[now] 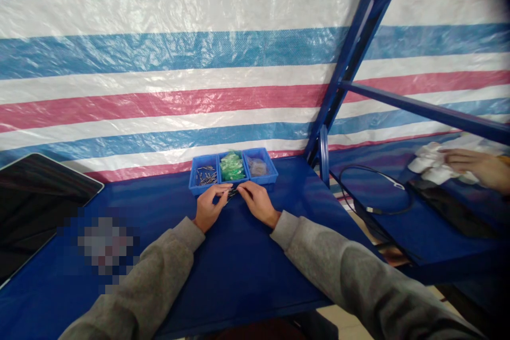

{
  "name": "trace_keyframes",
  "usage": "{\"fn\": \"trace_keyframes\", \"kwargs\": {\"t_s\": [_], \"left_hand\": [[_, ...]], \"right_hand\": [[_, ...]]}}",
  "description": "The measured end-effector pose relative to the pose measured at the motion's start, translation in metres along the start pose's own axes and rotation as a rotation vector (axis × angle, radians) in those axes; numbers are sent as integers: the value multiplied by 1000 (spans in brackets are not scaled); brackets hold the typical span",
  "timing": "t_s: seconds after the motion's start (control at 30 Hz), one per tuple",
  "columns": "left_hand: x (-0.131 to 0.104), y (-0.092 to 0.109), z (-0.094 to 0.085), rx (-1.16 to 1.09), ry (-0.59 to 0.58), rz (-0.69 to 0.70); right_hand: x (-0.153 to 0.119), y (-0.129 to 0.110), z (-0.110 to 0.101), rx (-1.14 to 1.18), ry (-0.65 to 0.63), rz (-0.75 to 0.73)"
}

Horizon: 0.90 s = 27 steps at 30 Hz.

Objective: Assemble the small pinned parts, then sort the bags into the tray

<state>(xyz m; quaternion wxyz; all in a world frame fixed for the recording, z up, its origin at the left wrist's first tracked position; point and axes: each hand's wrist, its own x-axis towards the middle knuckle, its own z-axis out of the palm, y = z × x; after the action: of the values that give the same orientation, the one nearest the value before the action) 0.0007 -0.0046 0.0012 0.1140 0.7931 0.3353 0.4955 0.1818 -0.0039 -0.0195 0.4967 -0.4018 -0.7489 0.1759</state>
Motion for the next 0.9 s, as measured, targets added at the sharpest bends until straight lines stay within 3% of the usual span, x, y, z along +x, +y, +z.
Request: {"fn": "trace_keyframes", "kwargs": {"t_s": [0.13, 0.4, 0.67, 0.9], "left_hand": [[0, -2, 1, 82, 19, 10], [4, -2, -4, 153, -22, 197], [3, -7, -1, 210, -39, 110], [1, -5, 1, 159, -22, 79]], "right_hand": [[0, -1, -1, -6, 12, 13], [0, -3, -1, -12, 40, 26], [0, -6, -3, 6, 54, 21], [-3, -9, -2, 22, -26, -33]]}}
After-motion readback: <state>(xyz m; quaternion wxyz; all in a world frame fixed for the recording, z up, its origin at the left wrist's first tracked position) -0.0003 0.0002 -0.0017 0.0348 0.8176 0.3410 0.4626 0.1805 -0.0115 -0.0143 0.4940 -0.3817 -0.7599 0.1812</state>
